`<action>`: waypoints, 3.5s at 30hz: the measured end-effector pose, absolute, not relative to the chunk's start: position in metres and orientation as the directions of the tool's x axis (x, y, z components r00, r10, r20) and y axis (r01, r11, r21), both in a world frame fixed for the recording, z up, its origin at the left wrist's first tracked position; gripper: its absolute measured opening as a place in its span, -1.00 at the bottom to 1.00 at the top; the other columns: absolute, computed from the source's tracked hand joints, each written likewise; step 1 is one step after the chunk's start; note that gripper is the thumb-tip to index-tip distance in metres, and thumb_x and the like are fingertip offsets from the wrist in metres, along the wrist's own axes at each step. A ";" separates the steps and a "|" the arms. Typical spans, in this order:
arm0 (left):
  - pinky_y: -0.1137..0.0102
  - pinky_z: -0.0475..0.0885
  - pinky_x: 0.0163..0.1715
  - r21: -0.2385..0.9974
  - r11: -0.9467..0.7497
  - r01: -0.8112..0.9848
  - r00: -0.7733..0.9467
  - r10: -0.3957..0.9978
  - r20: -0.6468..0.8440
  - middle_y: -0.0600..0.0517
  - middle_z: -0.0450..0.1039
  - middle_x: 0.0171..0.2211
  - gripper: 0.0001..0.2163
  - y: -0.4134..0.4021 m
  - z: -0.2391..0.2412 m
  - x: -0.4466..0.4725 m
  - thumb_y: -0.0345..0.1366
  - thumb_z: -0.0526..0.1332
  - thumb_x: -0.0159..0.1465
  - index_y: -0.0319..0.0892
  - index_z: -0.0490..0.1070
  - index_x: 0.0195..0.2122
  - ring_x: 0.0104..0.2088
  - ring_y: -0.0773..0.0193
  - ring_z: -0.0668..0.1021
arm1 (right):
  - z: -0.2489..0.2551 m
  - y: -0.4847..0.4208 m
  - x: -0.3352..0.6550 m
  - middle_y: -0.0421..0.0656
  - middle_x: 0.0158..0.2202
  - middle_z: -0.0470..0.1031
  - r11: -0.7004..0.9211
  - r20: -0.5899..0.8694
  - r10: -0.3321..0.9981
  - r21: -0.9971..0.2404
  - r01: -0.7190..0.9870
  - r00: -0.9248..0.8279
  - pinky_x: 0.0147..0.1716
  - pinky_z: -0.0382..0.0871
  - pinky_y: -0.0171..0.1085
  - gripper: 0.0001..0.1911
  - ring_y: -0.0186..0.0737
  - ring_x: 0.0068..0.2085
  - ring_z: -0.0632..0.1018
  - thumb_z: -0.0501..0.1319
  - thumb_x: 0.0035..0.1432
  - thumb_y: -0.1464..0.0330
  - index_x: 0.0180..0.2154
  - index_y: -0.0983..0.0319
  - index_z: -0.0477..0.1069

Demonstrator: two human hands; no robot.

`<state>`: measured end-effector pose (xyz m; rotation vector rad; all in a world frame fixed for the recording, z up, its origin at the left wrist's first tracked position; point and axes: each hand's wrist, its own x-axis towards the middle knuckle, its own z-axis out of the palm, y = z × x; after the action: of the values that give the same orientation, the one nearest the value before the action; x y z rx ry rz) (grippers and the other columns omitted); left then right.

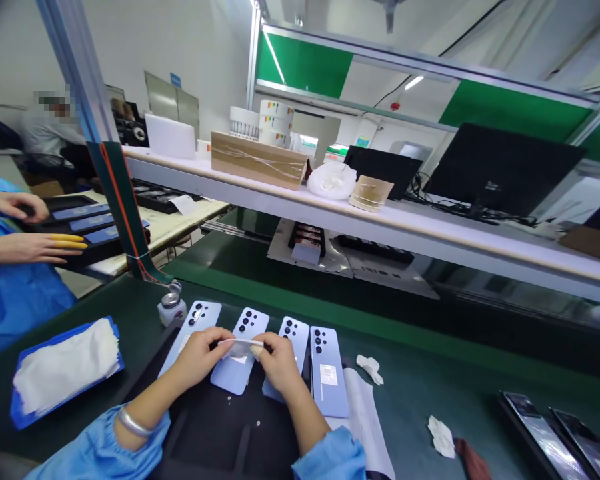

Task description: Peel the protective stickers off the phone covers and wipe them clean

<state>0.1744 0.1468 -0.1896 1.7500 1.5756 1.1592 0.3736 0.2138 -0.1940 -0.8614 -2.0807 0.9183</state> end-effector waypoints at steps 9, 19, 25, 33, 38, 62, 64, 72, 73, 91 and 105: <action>0.50 0.20 -0.70 0.991 0.110 0.082 -0.173 0.980 -0.094 0.12 0.32 -0.72 -0.58 0.151 -0.199 0.178 0.13 0.27 0.05 -0.16 0.29 -0.51 -0.70 0.34 0.40 | -0.200 0.213 0.366 -0.20 -0.54 0.46 0.301 0.196 0.901 -0.925 0.232 -0.386 -0.52 0.27 -0.34 -0.76 -0.28 -0.52 0.42 0.18 0.16 0.22 -0.37 0.26 0.47; 0.43 0.39 -0.49 1.000 -0.015 -0.008 -0.150 0.989 0.014 0.05 0.48 -0.55 -0.69 0.150 -0.200 0.190 -0.05 0.32 0.09 -0.21 0.42 -0.35 -0.52 0.28 0.52 | -0.185 0.183 0.354 -0.11 -0.21 0.58 0.678 0.449 0.735 -0.503 0.536 -0.508 -0.18 0.35 -0.22 -0.68 -0.12 -0.20 0.51 0.09 0.26 0.46 -0.04 0.13 0.51; 0.41 0.39 -0.42 0.994 -0.104 0.032 -0.152 0.983 0.107 0.05 0.48 -0.49 -0.84 0.147 -0.199 0.193 -0.20 0.28 0.15 -0.20 0.44 -0.36 -0.45 0.27 0.52 | -0.187 0.179 0.352 -0.08 -0.18 0.59 0.731 0.474 0.682 -0.424 0.535 -0.556 -0.18 0.37 -0.20 -0.67 -0.10 -0.20 0.53 0.06 0.28 0.46 -0.01 0.18 0.48; 0.37 0.44 -0.24 0.986 -0.169 0.012 -0.067 0.983 0.170 0.01 0.52 -0.33 -0.85 0.140 -0.189 0.194 -0.41 0.17 0.13 -0.18 0.42 -0.26 -0.28 0.22 0.57 | -0.187 0.177 0.352 -0.03 -0.11 0.55 0.753 0.482 0.658 -0.385 0.534 -0.579 -0.17 0.36 -0.17 -0.64 -0.07 -0.16 0.50 0.10 0.27 0.40 0.08 0.23 0.41; 0.37 0.46 -0.26 0.987 -0.155 -0.044 -0.012 0.988 0.155 0.03 0.50 -0.33 -0.73 0.140 -0.192 0.197 -0.47 0.17 0.01 -0.17 0.39 -0.23 -0.29 0.22 0.58 | -0.188 0.182 0.353 -0.05 -0.23 0.56 0.682 0.469 0.731 -0.528 0.507 -0.496 -0.21 0.35 -0.18 -0.73 -0.08 -0.21 0.50 0.09 0.29 0.35 -0.08 0.21 0.51; 0.45 0.38 -0.64 0.990 0.023 -0.139 -0.215 0.975 -0.053 0.13 0.42 -0.64 -0.54 0.153 -0.209 0.197 -0.03 0.27 0.11 -0.23 0.30 -0.08 -0.64 0.27 0.50 | -0.202 0.185 0.352 -0.10 -0.29 0.54 0.740 0.492 0.672 -0.471 0.480 -0.553 -0.26 0.33 -0.22 -0.74 -0.12 -0.26 0.49 0.09 0.30 0.35 -0.11 0.15 0.53; 0.45 0.40 -0.59 0.993 -0.007 -0.115 -0.252 0.967 -0.022 0.12 0.44 -0.58 -0.48 0.152 -0.209 0.198 -0.08 0.22 0.16 -0.27 0.26 0.07 -0.60 0.29 0.51 | -0.202 0.185 0.350 -0.10 -0.25 0.55 0.795 0.518 0.607 -0.374 0.478 -0.603 -0.24 0.36 -0.20 -0.71 -0.12 -0.25 0.50 0.09 0.32 0.32 -0.01 0.13 0.49; 0.25 0.53 -0.33 0.988 -0.072 0.138 -0.347 0.931 0.116 -0.10 0.59 -0.35 -0.66 0.143 -0.182 0.137 -0.16 0.22 0.17 -0.26 0.50 -0.10 -0.38 0.11 0.63 | -0.202 0.191 0.356 -0.12 -0.31 0.54 0.757 0.480 0.654 -0.430 0.493 -0.585 -0.26 0.43 -0.25 -0.69 -0.17 -0.26 0.55 0.03 0.37 0.26 -0.13 0.13 0.55; 0.21 0.51 -0.17 0.976 -0.086 0.202 -0.435 0.884 0.168 -0.12 0.59 -0.24 -0.67 0.143 -0.178 0.116 -0.16 0.22 0.18 -0.23 0.50 -0.10 -0.23 0.08 0.62 | -0.203 0.192 0.357 -0.12 -0.31 0.54 0.745 0.476 0.666 -0.438 0.503 -0.574 -0.26 0.43 -0.25 -0.69 -0.17 -0.26 0.55 0.04 0.37 0.24 -0.15 0.12 0.55; 0.31 0.40 -0.11 0.834 0.002 0.552 -0.536 0.767 0.352 -0.05 0.58 -0.12 -0.72 0.169 -0.212 0.025 -0.21 0.24 0.20 -0.15 0.53 -0.08 -0.13 0.10 0.57 | -0.225 0.209 0.364 -0.13 -0.31 0.57 0.832 0.466 0.555 -0.292 0.472 -0.689 -0.29 0.53 -0.31 -0.76 -0.17 -0.28 0.60 0.12 0.32 0.22 -0.11 0.06 0.54; 0.29 0.36 -0.07 0.822 0.016 0.570 -0.522 0.780 0.346 -0.06 0.55 -0.11 -0.72 0.165 -0.213 0.022 -0.22 0.25 0.22 -0.15 0.49 -0.05 -0.09 0.08 0.55 | -0.225 0.213 0.363 -0.11 -0.31 0.56 0.830 0.471 0.558 -0.297 0.473 -0.684 -0.31 0.55 -0.22 -0.77 -0.12 -0.29 0.60 0.15 0.29 0.24 -0.11 0.04 0.55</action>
<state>0.0225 0.1653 -0.2133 1.4120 2.0826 1.5141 0.3634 0.2132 -0.2248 -0.7550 -2.4511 0.2030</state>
